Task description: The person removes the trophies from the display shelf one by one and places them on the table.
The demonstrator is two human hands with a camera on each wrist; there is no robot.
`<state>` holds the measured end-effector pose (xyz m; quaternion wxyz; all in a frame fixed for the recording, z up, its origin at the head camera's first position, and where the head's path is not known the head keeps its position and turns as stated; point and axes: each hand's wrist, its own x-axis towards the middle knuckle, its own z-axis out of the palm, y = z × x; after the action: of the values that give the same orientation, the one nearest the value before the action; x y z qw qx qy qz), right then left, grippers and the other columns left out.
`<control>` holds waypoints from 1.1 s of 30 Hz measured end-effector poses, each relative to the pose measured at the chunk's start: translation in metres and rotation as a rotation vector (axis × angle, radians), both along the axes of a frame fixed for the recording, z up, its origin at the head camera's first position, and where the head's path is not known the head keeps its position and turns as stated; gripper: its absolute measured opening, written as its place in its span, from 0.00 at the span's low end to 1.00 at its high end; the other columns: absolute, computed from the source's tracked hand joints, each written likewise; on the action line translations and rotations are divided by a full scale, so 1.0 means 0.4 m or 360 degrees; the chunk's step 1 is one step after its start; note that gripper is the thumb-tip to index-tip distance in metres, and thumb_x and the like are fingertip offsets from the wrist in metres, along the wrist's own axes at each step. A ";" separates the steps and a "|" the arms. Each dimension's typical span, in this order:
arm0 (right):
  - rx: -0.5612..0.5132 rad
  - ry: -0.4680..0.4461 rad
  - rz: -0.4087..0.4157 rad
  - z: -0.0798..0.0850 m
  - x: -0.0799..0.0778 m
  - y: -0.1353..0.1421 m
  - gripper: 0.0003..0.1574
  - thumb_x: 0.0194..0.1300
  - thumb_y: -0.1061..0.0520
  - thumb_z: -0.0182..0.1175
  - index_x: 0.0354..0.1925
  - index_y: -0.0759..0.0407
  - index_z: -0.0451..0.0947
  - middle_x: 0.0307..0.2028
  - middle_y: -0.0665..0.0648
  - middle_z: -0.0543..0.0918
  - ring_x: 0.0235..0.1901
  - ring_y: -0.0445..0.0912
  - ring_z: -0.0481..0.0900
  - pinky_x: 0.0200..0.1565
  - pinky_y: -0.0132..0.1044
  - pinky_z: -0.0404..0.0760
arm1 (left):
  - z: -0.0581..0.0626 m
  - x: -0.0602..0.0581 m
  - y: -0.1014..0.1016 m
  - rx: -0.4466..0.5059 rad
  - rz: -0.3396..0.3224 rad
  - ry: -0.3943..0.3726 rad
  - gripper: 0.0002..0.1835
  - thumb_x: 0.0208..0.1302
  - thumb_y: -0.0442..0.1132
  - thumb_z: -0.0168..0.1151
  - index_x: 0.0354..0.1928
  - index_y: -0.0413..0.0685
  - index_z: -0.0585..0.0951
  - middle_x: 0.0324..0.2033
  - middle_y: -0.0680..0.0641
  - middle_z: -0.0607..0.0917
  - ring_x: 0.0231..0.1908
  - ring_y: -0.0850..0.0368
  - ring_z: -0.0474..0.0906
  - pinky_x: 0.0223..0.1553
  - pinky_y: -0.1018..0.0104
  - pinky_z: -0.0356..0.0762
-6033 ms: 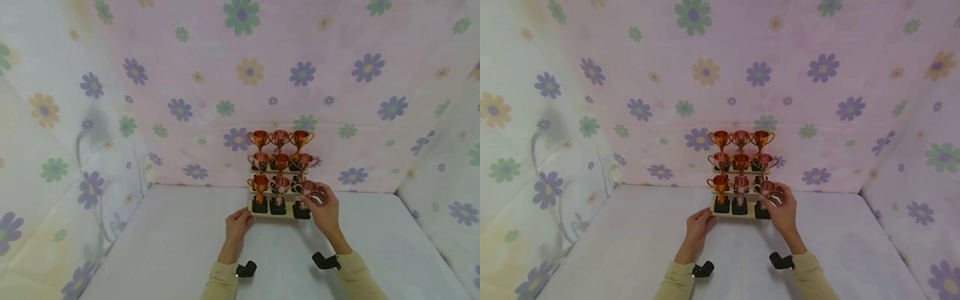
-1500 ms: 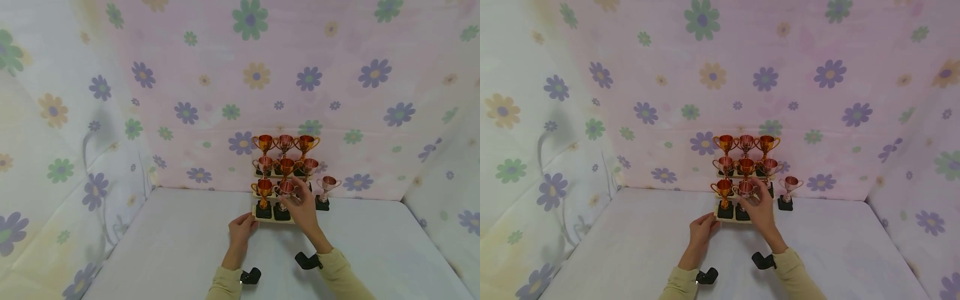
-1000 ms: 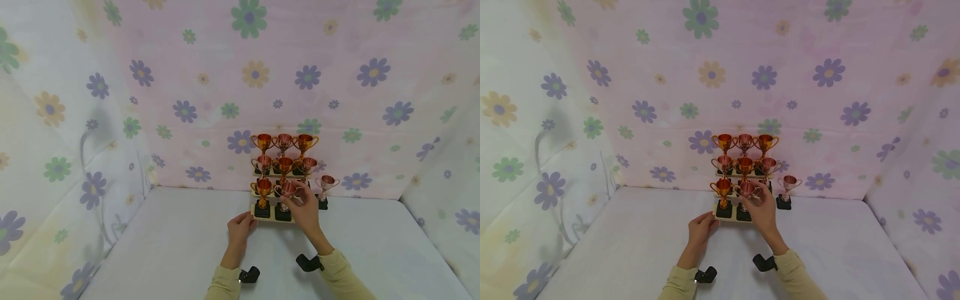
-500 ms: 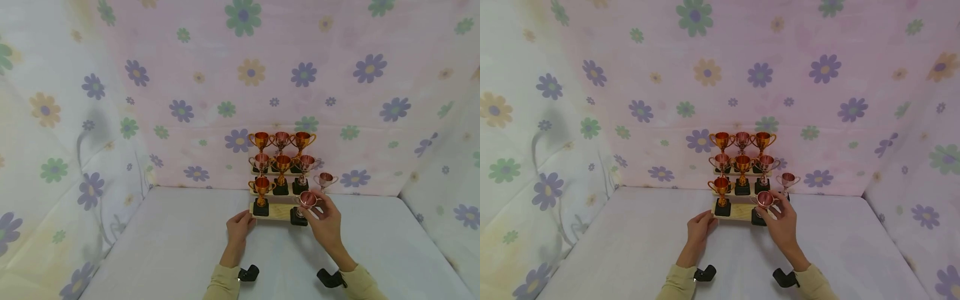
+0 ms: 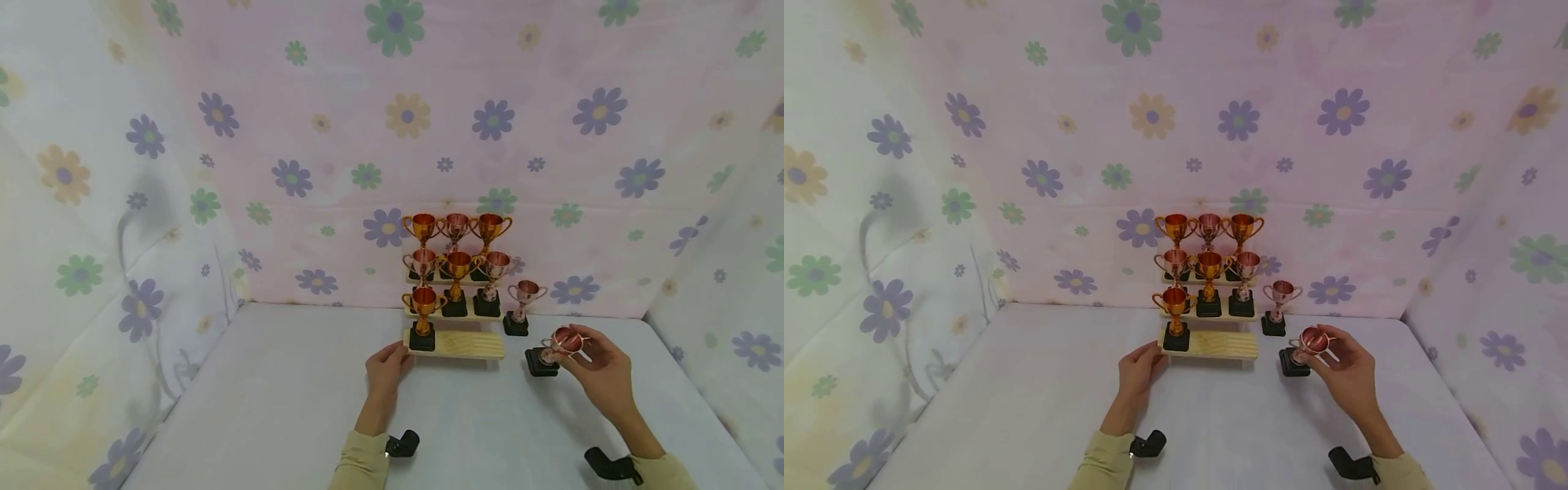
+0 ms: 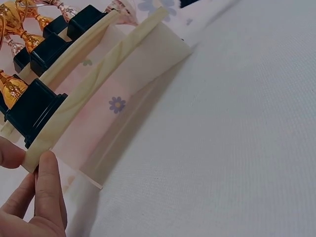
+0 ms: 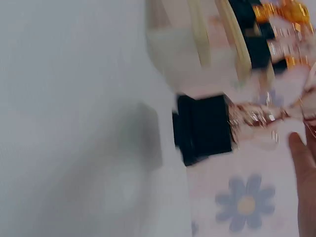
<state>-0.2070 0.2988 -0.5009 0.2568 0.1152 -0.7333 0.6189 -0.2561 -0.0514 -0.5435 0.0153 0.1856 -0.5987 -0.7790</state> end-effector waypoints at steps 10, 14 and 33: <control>0.0356 -0.0221 -0.0119 -0.007 -0.091 0.160 0.34 0.60 0.71 0.70 0.64 0.70 0.72 0.50 0.27 0.78 0.49 0.21 0.77 0.45 0.15 0.79 | 0.005 -0.001 -0.003 0.0003 0.0024 -0.0005 0.17 0.69 0.33 0.62 0.56 0.30 0.81 0.52 0.33 0.83 0.41 0.56 0.84 0.51 0.61 0.87; 0.0381 -0.0272 -0.0112 0.003 -0.136 0.184 0.34 0.62 0.67 0.70 0.64 0.68 0.72 0.51 0.27 0.75 0.47 0.20 0.77 0.45 0.15 0.79 | 0.004 -0.001 -0.001 -0.0001 0.0012 -0.0001 0.17 0.69 0.33 0.62 0.56 0.30 0.81 0.52 0.33 0.83 0.41 0.57 0.84 0.51 0.61 0.87; 0.0301 -0.0477 -0.0002 0.024 -0.253 0.172 0.36 0.63 0.63 0.71 0.65 0.69 0.67 0.47 0.32 0.75 0.45 0.21 0.77 0.43 0.17 0.81 | -0.014 -0.004 0.001 0.0008 0.0017 0.0027 0.16 0.69 0.33 0.62 0.55 0.30 0.82 0.52 0.33 0.83 0.41 0.56 0.85 0.49 0.62 0.87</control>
<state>-0.3082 0.3676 -0.4913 0.1331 0.0448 -0.8184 0.5572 -0.2575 -0.0511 -0.5492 0.0242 0.1822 -0.5955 -0.7821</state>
